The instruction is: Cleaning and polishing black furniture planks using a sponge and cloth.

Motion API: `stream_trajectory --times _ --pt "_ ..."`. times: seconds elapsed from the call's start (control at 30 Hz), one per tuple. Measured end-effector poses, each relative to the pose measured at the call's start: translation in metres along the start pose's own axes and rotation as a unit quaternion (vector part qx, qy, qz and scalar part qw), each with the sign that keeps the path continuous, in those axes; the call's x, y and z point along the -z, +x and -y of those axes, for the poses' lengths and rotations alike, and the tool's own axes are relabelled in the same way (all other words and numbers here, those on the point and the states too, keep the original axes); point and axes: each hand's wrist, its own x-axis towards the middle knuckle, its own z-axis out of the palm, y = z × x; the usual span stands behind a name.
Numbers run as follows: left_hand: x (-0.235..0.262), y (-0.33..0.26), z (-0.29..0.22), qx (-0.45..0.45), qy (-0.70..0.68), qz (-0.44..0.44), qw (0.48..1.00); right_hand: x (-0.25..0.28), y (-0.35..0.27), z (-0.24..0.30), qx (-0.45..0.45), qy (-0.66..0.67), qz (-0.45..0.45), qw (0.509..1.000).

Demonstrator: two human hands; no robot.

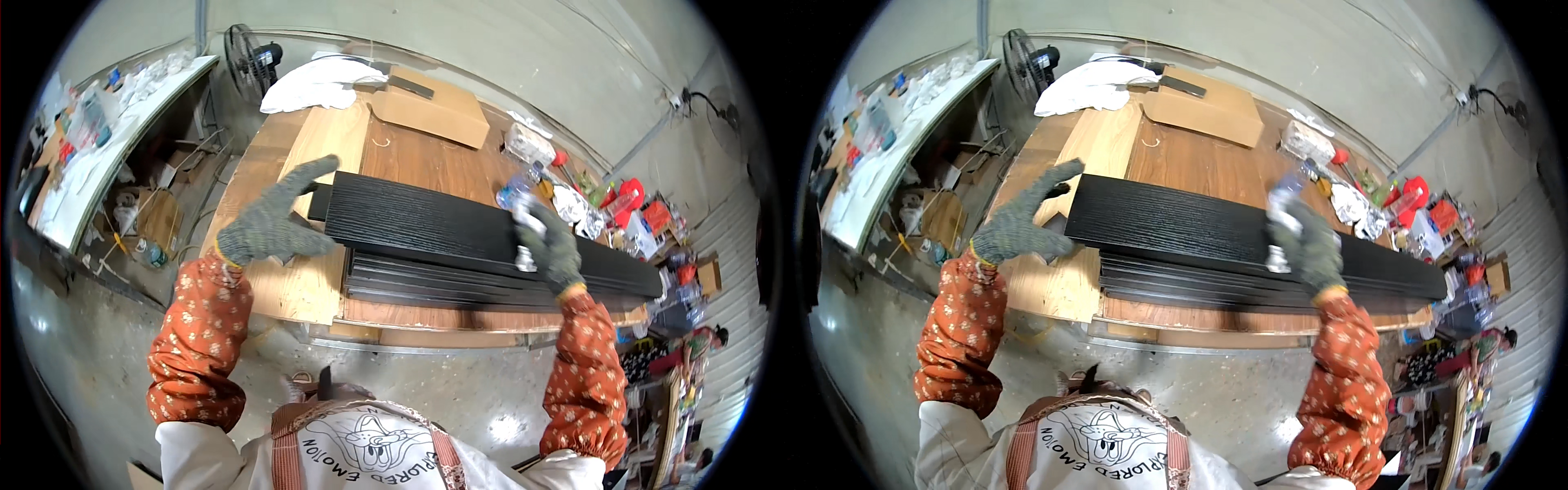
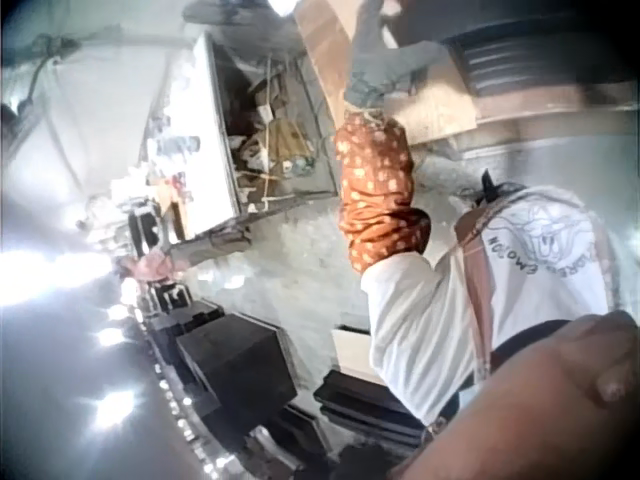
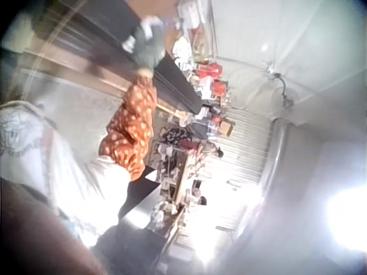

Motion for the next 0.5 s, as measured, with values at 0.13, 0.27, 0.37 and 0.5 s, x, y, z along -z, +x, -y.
stream_trajectory --times 0.13,0.27,0.37,0.5 --pt "0.005 -0.026 0.017 0.006 -0.179 -0.112 0.977 0.017 -0.005 -0.011 -0.160 -0.217 0.025 0.962" --pt "-0.004 -0.044 0.018 0.085 -0.260 -0.230 0.934 -0.042 0.017 0.083 0.077 -0.124 0.026 0.989" --pt "-0.009 -0.061 0.038 0.066 -0.227 -0.295 0.926 -0.101 0.029 0.196 0.235 0.036 0.080 0.968" --pt "0.009 -0.075 0.073 -0.031 -0.132 -0.398 0.907 -0.133 0.021 0.284 0.417 -0.067 0.147 0.895"
